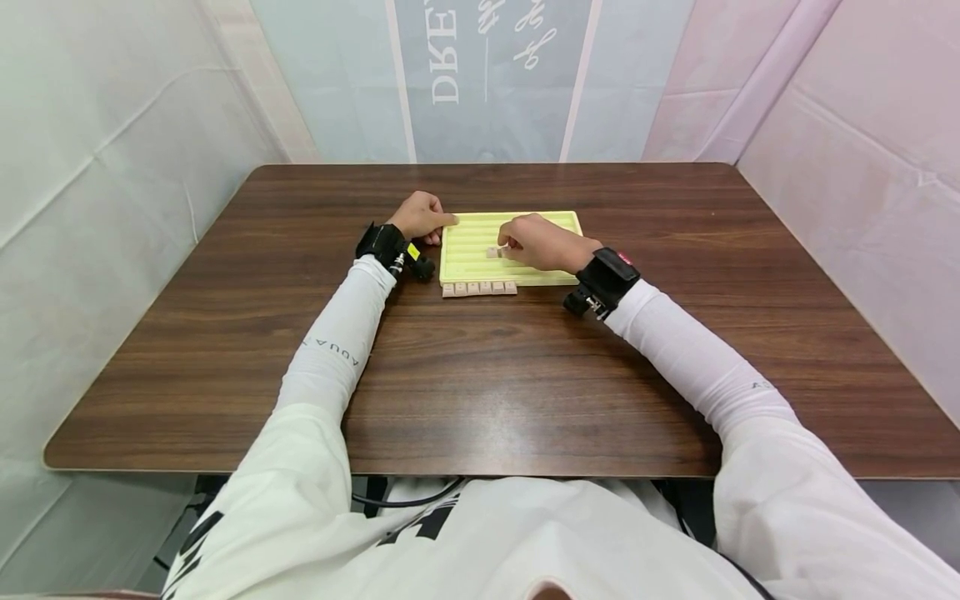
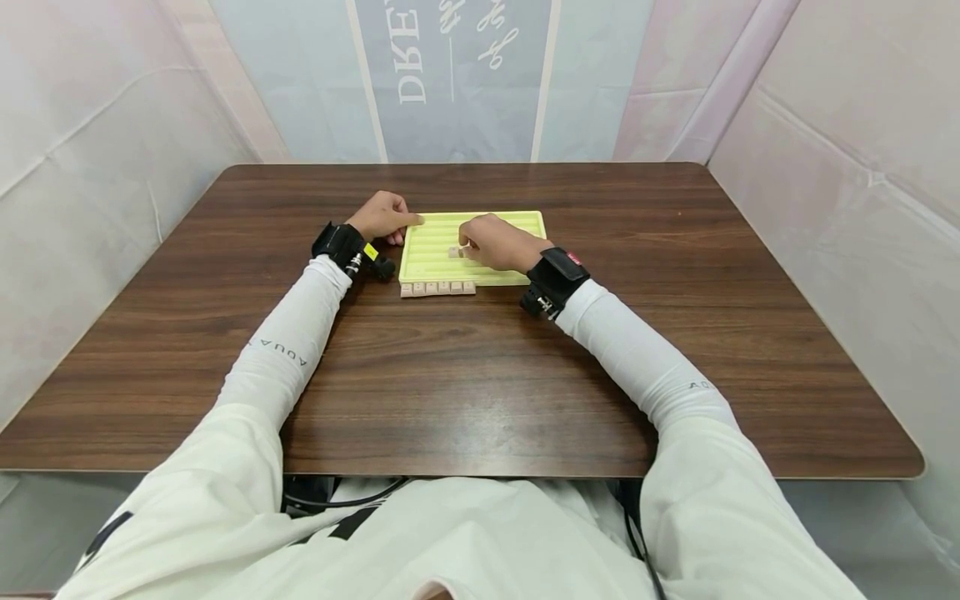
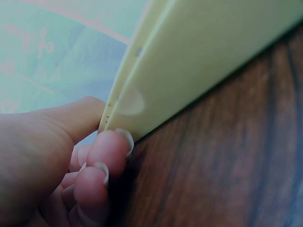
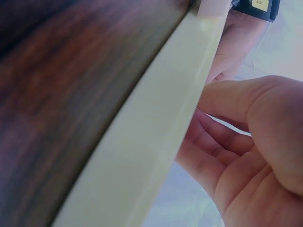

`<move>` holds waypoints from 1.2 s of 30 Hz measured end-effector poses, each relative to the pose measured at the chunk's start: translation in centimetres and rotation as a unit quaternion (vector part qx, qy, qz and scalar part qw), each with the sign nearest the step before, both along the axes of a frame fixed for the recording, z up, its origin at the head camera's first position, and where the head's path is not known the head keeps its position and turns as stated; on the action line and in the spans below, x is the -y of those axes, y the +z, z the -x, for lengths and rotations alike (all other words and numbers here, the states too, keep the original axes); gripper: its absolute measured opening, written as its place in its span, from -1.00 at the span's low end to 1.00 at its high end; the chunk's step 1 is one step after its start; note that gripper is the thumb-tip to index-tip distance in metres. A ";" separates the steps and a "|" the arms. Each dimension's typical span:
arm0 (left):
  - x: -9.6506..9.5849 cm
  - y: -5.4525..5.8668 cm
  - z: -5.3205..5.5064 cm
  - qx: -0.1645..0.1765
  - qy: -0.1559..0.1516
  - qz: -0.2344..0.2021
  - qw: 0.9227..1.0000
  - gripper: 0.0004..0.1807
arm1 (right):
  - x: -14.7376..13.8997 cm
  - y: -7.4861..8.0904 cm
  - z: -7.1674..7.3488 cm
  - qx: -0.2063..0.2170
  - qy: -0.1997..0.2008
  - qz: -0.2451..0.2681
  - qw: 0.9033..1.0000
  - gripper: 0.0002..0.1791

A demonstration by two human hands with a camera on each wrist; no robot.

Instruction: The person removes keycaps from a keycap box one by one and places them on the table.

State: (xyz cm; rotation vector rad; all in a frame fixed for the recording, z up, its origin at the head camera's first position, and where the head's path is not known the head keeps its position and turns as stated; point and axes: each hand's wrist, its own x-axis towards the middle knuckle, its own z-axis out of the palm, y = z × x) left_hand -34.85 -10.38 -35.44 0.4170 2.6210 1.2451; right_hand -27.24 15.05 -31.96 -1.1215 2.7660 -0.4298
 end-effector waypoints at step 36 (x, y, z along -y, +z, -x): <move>-0.3 0.3 -0.3 -0.001 0.003 -0.003 1.000 -0.71 | -0.6 0.1 -0.1 0.012 -0.004 0.011 1.000 -0.78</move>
